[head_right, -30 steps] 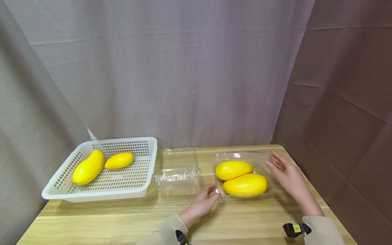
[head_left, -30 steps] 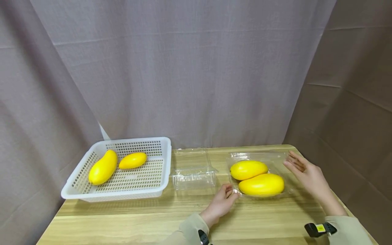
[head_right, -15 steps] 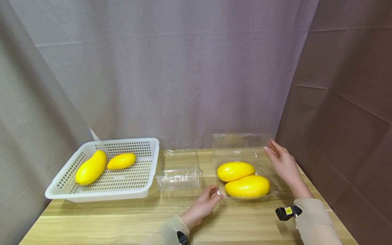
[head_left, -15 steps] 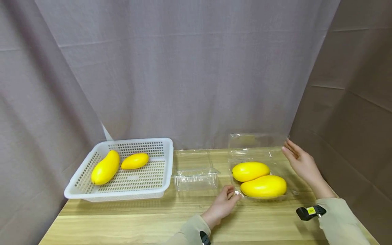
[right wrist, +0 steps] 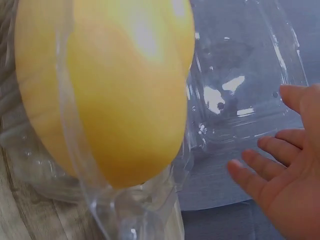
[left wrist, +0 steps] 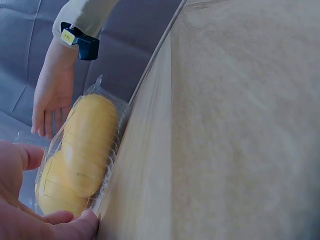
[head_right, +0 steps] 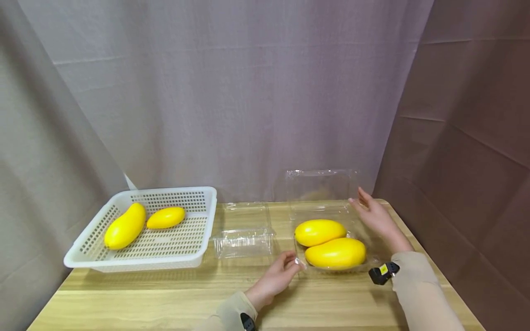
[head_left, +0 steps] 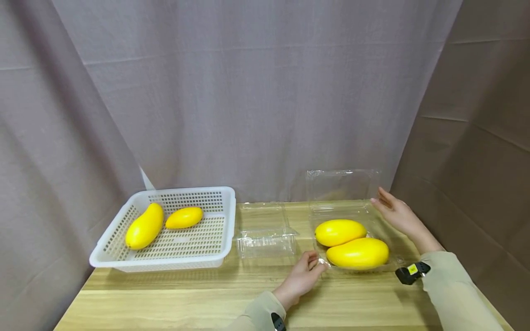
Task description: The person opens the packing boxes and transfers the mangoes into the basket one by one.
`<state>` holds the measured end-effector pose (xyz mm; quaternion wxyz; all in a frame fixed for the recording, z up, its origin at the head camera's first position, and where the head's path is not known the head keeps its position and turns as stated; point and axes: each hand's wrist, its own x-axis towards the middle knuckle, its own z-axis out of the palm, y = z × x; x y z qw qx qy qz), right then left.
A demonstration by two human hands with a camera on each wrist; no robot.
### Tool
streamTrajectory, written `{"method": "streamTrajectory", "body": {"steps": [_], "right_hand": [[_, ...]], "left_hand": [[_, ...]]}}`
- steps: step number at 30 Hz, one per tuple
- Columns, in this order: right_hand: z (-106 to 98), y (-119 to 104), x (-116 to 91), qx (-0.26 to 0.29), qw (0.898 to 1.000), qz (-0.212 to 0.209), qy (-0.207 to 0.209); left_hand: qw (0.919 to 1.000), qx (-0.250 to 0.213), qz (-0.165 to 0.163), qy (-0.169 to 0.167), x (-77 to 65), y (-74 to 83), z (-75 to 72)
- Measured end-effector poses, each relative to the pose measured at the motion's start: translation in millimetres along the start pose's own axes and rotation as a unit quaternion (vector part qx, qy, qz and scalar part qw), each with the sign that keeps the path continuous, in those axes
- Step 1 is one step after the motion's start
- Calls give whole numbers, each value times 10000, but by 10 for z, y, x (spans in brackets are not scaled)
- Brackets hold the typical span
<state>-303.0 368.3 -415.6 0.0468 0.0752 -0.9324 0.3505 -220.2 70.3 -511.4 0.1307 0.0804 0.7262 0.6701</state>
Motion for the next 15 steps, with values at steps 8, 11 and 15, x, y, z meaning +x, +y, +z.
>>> {"method": "streamTrajectory", "body": {"steps": [8,11,15], "right_hand": [[73,127,62,-235,9954,69,-928],[100,140,62,-220,9934,104,-1122],[117,148,33,-164,9891,225,-1443]], "left_hand": [[10000,30,-10,-32,-1,16,9],[10000,33,34,-33,-7,23,8],[10000,10,0,-62,-33,27,-8]]}}
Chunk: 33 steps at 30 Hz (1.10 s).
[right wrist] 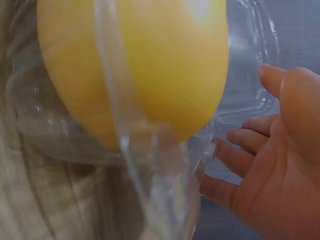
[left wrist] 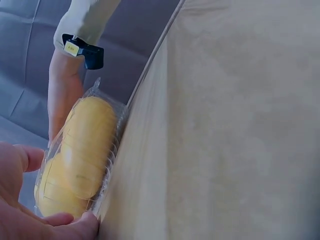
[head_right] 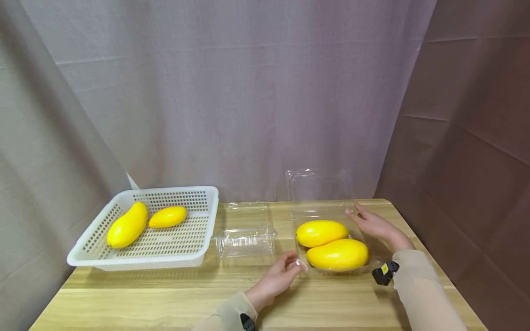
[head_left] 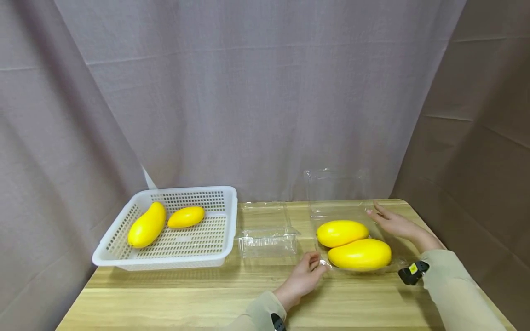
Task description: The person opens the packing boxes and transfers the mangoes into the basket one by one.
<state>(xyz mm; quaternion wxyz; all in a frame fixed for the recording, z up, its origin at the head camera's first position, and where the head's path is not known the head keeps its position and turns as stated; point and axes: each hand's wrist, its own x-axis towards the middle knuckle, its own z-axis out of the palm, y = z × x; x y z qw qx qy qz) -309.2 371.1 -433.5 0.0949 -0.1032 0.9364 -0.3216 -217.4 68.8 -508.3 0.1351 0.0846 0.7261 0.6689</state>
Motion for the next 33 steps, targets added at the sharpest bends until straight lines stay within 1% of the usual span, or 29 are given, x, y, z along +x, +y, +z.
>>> {"method": "streamTrajectory", "body": {"steps": [3,5,8,11,17,20,23,28,33], "right_hand": [[23,12,-27,136,9997,49,-207],[27,34,-48,322,9989,101,-325],[41,72,-73,408,9981,189,-429],[59,109,-98,455,9978,212,-434],[97,159,-166,401,9988,150,-252],[130,189,-219,294,9995,55,-40],[171,226,-286,316,9993,25,178],[226,324,-404,524,9977,245,359],[292,407,-515,941,9944,370,314]], "left_hand": [[10000,4,-36,-36,-39,-7,-18],[10000,8,-28,-66,-60,-6,-21],[9999,19,-27,-112,-83,-9,-27],[9999,-1,-12,-138,-102,-16,-28],[9999,-19,54,-138,-126,-38,-27],[9999,-10,72,-136,-132,-41,-29],[9999,-2,25,-152,-137,-40,-32],[9997,55,-17,-245,-152,-24,-36],[9995,162,-21,-276,-174,-6,-31]]}}
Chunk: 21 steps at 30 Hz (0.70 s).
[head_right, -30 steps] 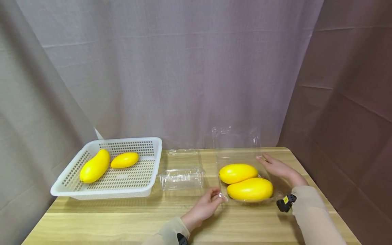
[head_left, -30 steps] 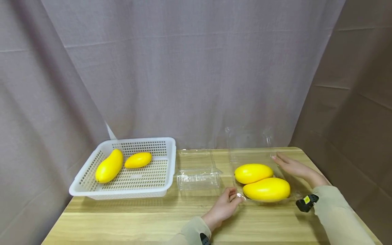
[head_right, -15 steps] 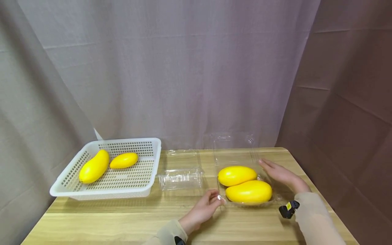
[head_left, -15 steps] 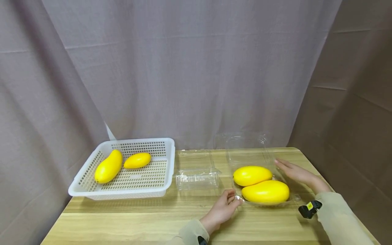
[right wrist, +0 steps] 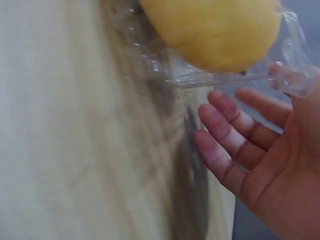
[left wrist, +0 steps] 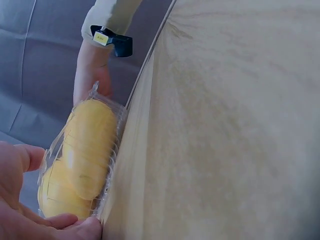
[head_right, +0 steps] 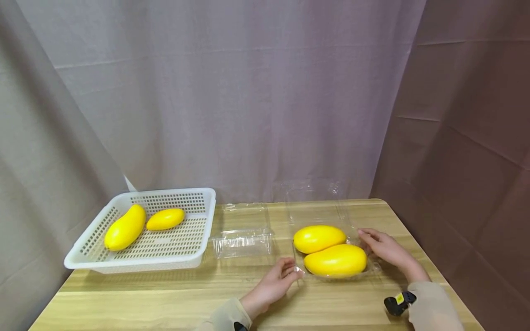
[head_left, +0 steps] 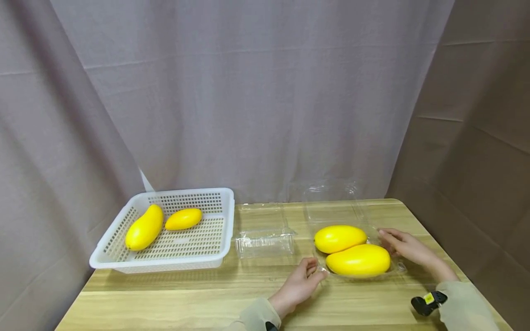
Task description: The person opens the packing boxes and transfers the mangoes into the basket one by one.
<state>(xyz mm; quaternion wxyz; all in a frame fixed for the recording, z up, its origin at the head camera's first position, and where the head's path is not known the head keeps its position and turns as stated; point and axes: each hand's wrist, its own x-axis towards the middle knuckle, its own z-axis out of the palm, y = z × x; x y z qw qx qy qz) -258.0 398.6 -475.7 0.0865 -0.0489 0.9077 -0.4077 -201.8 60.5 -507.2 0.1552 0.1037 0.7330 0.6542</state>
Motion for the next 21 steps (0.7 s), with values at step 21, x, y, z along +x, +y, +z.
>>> {"method": "streamTrajectory", "body": {"steps": [21], "right_hand": [[102,137,-125,519,9986,-90,18]], "left_hand": [[9838,1687,606,66,-132,225,-147]]}}
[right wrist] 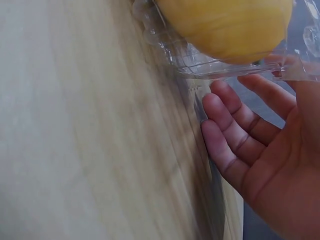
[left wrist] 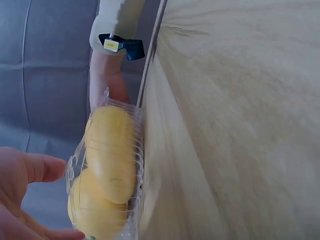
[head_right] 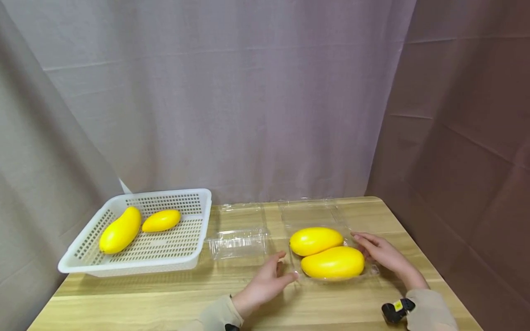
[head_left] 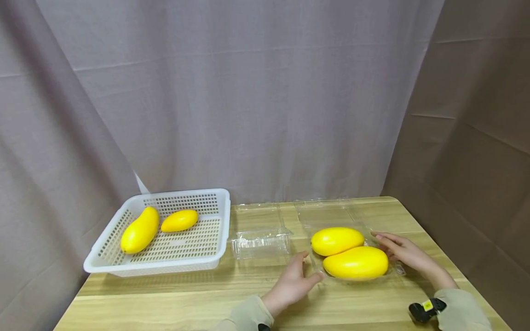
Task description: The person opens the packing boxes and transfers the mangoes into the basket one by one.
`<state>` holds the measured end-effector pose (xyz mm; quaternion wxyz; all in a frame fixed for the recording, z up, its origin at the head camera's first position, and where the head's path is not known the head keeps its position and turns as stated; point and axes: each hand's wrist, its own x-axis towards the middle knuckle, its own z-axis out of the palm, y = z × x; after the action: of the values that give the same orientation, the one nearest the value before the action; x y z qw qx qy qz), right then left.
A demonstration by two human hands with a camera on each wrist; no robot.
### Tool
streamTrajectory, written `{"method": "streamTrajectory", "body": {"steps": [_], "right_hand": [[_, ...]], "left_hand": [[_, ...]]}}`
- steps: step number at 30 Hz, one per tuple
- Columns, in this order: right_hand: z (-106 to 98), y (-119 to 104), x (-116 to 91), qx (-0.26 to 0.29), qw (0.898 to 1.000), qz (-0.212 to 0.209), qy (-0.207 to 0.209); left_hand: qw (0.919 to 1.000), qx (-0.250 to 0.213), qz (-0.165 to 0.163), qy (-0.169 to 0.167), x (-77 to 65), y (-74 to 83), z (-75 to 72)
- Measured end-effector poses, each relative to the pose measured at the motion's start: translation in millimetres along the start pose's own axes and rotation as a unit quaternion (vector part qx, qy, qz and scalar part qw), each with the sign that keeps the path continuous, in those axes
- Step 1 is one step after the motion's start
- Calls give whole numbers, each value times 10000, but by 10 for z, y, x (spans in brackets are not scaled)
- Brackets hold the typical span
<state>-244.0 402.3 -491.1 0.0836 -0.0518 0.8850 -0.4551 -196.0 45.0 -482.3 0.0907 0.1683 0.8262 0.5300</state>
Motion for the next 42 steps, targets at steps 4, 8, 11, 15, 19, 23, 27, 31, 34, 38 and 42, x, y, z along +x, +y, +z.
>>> {"method": "streamTrajectory", "body": {"steps": [4,8,11,15,19,23,27,31,34,38,42], "right_hand": [[-1,1,-36,-44,10000,-6,29],[-2,-2,-70,-95,9999,-2,72],[-1,-6,-90,-94,9999,-8,80],[-1,-17,-106,-95,9999,-42,77],[-4,-15,-114,-72,10000,-38,5],[-5,-9,-122,-55,10000,-13,-63],[-1,-11,-129,-32,10000,-17,-56],[19,-14,-129,-52,10000,55,-13],[31,-21,-126,-62,9998,167,4],[41,-16,-122,-53,9998,175,43],[53,15,-121,-49,9999,88,106]], "left_hand": [[9992,309,239,82,-31,90,12],[9973,452,559,117,-13,170,25],[9942,653,851,122,66,216,19],[9857,1168,1198,186,235,298,-1],[9761,1752,1256,262,403,378,8],[9715,2109,1065,210,534,413,39],[9686,2335,845,87,636,415,75],[9609,2627,880,-57,709,392,106],[9542,2821,981,-157,740,375,114],[9489,3001,954,-225,764,357,121],[9425,3204,919,-260,767,365,143]]}}
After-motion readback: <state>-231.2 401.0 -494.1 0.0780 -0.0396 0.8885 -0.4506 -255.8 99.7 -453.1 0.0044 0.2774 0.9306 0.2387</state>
